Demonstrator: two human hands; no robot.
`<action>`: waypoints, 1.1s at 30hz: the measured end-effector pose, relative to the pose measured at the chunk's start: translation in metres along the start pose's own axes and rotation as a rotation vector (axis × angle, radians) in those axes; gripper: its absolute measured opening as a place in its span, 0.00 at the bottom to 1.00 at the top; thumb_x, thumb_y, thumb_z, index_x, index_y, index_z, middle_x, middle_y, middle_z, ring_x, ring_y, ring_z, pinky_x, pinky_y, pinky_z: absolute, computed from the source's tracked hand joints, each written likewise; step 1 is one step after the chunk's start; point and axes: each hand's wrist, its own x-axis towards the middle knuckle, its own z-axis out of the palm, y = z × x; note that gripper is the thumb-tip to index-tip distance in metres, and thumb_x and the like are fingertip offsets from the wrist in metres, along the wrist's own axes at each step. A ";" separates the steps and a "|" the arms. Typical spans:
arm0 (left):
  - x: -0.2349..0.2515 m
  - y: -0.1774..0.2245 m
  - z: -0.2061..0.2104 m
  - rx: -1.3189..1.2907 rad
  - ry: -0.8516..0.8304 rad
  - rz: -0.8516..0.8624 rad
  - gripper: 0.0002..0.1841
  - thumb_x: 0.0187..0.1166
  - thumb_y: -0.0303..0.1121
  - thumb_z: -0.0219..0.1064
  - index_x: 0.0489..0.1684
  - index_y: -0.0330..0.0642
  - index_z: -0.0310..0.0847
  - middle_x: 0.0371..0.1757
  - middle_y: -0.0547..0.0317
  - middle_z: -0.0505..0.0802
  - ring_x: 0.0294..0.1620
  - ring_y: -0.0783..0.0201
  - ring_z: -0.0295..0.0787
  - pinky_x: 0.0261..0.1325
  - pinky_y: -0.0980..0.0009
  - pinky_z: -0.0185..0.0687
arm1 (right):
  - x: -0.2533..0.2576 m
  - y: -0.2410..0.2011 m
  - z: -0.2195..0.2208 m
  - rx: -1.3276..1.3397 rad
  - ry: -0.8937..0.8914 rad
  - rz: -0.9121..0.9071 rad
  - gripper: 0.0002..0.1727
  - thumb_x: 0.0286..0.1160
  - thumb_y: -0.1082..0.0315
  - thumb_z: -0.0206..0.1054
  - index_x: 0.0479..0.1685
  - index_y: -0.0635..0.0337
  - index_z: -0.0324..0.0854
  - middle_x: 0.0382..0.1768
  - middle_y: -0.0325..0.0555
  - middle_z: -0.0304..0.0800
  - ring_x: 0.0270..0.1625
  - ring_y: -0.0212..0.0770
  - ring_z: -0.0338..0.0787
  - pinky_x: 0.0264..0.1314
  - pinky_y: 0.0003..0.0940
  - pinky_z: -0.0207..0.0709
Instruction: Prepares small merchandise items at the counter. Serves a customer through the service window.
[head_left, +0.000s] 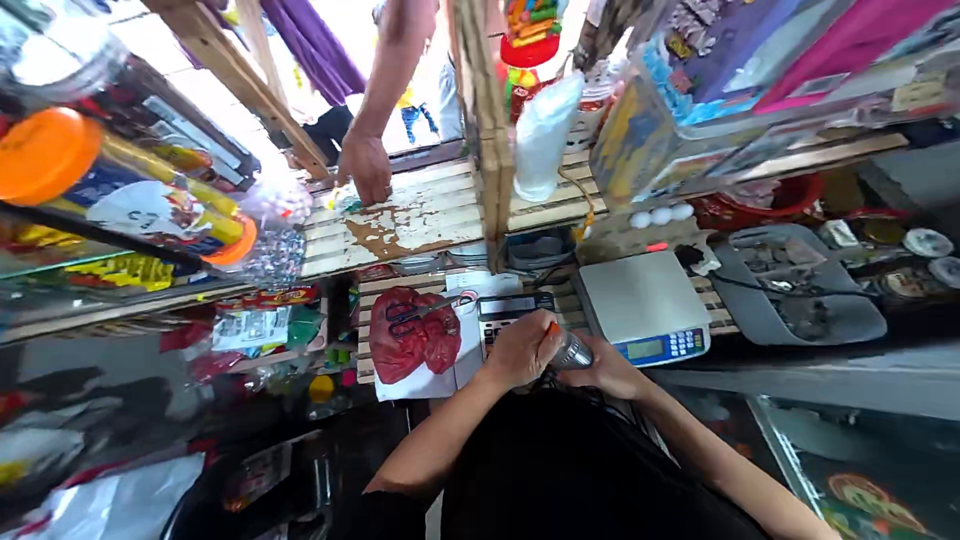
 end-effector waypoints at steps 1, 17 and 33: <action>0.003 0.007 -0.001 0.051 -0.003 -0.044 0.29 0.91 0.48 0.41 0.52 0.32 0.84 0.45 0.43 0.92 0.47 0.49 0.93 0.49 0.49 0.88 | 0.000 -0.005 -0.004 -0.032 -0.014 -0.005 0.39 0.43 0.55 0.84 0.63 0.61 0.82 0.48 0.45 0.93 0.51 0.35 0.92 0.58 0.39 0.86; 0.036 0.037 0.066 -0.872 -0.237 -1.151 0.37 0.93 0.56 0.17 0.19 0.49 0.65 0.06 0.68 0.68 0.04 0.74 0.56 0.09 0.79 0.50 | -0.005 -0.056 -0.050 -0.884 -0.248 0.026 0.15 0.83 0.72 0.59 0.59 0.76 0.79 0.55 0.72 0.86 0.60 0.72 0.86 0.55 0.70 0.76; 0.129 0.190 -0.049 0.253 -0.230 0.919 0.22 0.87 0.60 0.52 0.61 0.60 0.84 0.40 0.58 0.85 0.37 0.60 0.80 0.41 0.67 0.73 | -0.025 -0.131 0.029 1.825 -0.465 -2.084 0.27 0.90 0.49 0.46 0.80 0.53 0.61 0.69 0.45 0.85 0.71 0.35 0.86 0.70 0.26 0.79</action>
